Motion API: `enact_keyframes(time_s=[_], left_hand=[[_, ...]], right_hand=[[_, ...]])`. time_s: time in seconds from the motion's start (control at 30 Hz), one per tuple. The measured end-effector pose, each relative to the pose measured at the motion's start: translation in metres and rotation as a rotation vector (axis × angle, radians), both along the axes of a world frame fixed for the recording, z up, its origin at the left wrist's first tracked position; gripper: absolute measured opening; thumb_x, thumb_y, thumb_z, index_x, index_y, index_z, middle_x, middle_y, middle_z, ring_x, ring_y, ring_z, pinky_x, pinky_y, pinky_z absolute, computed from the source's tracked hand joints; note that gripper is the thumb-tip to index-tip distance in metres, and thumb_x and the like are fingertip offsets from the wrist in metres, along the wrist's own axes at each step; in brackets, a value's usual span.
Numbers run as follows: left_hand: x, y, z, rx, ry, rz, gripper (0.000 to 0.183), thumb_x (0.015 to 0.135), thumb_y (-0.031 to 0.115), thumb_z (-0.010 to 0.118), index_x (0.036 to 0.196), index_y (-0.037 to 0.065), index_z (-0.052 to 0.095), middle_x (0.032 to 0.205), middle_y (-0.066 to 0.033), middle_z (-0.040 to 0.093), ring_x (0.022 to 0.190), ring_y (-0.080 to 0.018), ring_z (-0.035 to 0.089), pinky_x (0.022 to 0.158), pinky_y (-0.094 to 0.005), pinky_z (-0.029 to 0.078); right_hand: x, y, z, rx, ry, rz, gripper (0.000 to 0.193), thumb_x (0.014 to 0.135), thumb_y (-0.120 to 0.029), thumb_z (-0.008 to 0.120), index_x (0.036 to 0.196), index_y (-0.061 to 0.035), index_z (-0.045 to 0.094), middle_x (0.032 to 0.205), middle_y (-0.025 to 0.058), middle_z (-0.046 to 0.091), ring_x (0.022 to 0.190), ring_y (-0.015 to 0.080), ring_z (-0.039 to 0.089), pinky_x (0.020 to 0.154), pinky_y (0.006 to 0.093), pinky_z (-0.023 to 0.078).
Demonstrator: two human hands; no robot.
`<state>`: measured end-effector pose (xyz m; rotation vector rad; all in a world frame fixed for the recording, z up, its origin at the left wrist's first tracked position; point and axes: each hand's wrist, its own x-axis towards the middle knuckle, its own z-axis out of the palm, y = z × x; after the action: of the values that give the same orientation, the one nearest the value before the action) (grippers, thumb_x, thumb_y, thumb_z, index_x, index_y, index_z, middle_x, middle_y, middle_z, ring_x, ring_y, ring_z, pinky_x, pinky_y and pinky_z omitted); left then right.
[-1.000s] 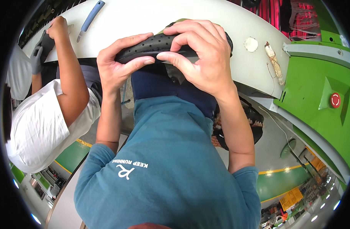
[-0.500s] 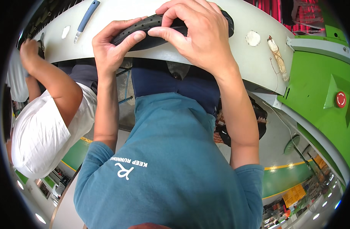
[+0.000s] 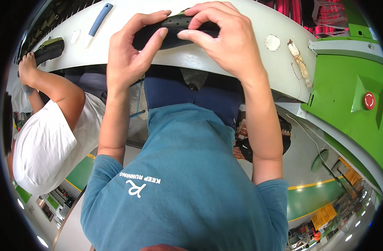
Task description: The person assembles black slip-on shoes on a factory line. They pick up a shoe upper, apply adhesive to the sole using a small brush, and press the sole onto the upper. The person handles the shoes one at a time, pressing the components together before placing the finished unit on the conveyor belt.
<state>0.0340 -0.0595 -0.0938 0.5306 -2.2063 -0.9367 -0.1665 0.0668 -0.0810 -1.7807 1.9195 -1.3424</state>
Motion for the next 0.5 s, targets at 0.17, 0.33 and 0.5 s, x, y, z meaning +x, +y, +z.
enact_keyframes(time_s=[0.17, 0.33, 0.5], left_hand=[[-0.01, 0.001, -0.009, 0.194, 0.084, -0.04, 0.026, 0.101, 0.009, 0.081, 0.123, -0.003, 0.077, 0.123, -0.0135, 0.083, 0.112, -0.0163, 0.076, 0.101, -0.0309, 0.058], [-0.019, 0.004, -0.009, 0.254, 0.109, 0.038, 0.028, 0.093, 0.012, 0.087, 0.111, -0.004, 0.072, 0.11, -0.0141, 0.079, 0.102, -0.0182, 0.074, 0.094, -0.0323, 0.058], [-0.023, 0.005, 0.002, 0.227, 0.085, 0.037, 0.027, 0.092, 0.01, 0.087, 0.107, -0.006, 0.072, 0.107, -0.0166, 0.082, 0.099, -0.0186, 0.077, 0.093, -0.0327, 0.06]], right_hand=[[-0.012, 0.012, -0.003, 0.023, 0.016, -0.077, 0.026, 0.085, -0.016, 0.095, 0.096, -0.0009, 0.076, 0.121, 0.0098, 0.08, 0.117, 0.022, 0.074, 0.106, 0.0367, 0.055], [-0.024, 0.01, -0.005, 0.011, -0.105, -0.006, 0.022, 0.082, -0.012, 0.094, 0.088, -0.0013, 0.076, 0.121, 0.0184, 0.077, 0.114, 0.0288, 0.073, 0.101, 0.0385, 0.055], [-0.025, 0.009, -0.003, 0.061, -0.164, -0.009, 0.021, 0.084, -0.013, 0.093, 0.087, -0.0009, 0.076, 0.123, 0.02, 0.077, 0.116, 0.0295, 0.073, 0.103, 0.0387, 0.055]])
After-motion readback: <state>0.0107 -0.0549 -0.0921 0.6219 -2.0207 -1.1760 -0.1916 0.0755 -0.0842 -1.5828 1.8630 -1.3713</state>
